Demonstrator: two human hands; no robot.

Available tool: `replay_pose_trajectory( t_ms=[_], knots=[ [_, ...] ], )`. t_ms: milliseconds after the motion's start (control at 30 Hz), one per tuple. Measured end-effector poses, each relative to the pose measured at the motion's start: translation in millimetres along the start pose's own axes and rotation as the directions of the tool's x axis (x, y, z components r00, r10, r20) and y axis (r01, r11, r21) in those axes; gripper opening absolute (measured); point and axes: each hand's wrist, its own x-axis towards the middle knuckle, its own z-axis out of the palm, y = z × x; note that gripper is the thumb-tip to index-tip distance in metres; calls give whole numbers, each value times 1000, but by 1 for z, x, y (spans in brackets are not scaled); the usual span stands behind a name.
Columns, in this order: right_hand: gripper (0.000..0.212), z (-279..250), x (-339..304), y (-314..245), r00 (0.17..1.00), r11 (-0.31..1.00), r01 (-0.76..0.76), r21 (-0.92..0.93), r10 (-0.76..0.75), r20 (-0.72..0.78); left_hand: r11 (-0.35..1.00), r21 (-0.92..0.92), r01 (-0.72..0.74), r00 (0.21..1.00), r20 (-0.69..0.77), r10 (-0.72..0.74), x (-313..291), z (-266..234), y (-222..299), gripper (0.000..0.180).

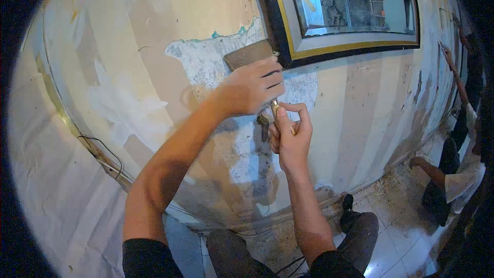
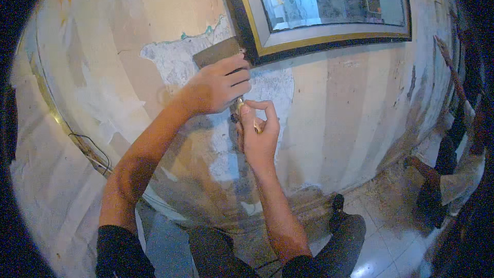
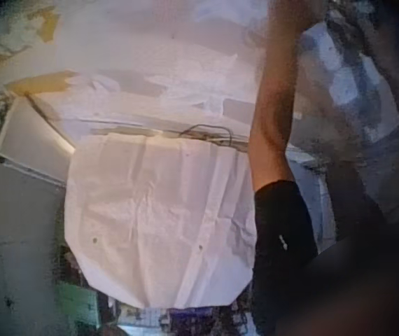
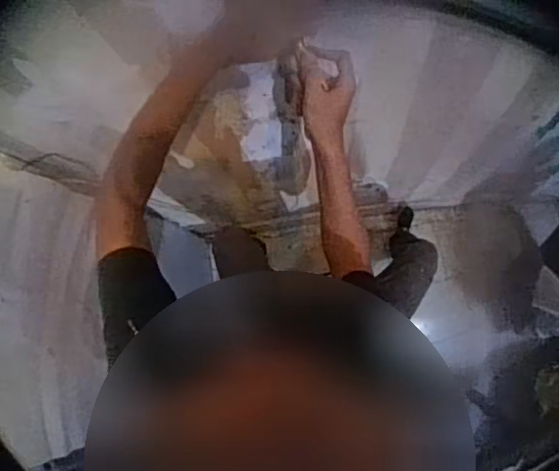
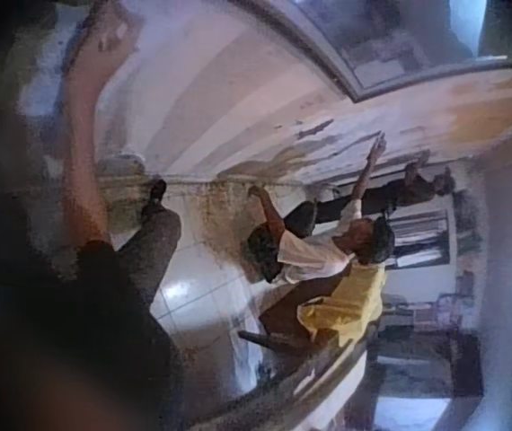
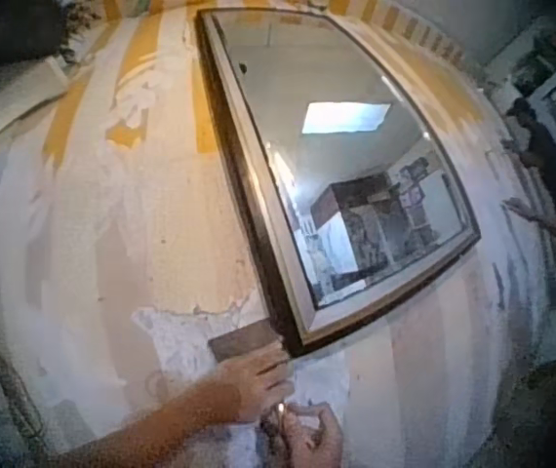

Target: The person removes wallpaper and plaster from a wall using a metal scraper.

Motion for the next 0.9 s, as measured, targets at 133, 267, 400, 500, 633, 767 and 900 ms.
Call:
replay_pose_trajectory(
  t_ms=[133, 267, 400, 500, 633, 767, 900],
  knots=[
    [15, -3, -8, 0, 991, 990, -135, 30, 135, -18, 993, -119, 12, 977, 215, 14, 3, -4, 0, 22],
    [13, -8, -15, 1, 995, 996, -93, -10, 93, -27, 999, -44, 23, 999, 34, -21, 3, 2, 0, 14],
    [12, -5, -14, 0, 995, 995, -102, 22, 102, -10, 998, -52, 30, 1000, 4, -30, -1, 7, -2, 21],
    [12, -2, -7, -2, 998, 998, -61, 26, 60, 15, 997, -69, -23, 999, 30, 26, -3, 6, -10, 24],
    [10, -4, -2, -10, 998, 1000, 17, 21, -19, 54, 998, 8, -61, 998, 4, 61, 1, 7, -13, 26],
    [14, -8, -8, -16, 971, 956, -238, -171, 236, -29, 997, -11, -79, 991, -111, 77, 4, 10, -5, 23],
    [13, -10, -3, -13, 996, 999, 35, -19, -33, 77, 1000, 24, -2, 992, -125, 5, 5, 12, -5, 20]
  ],
)
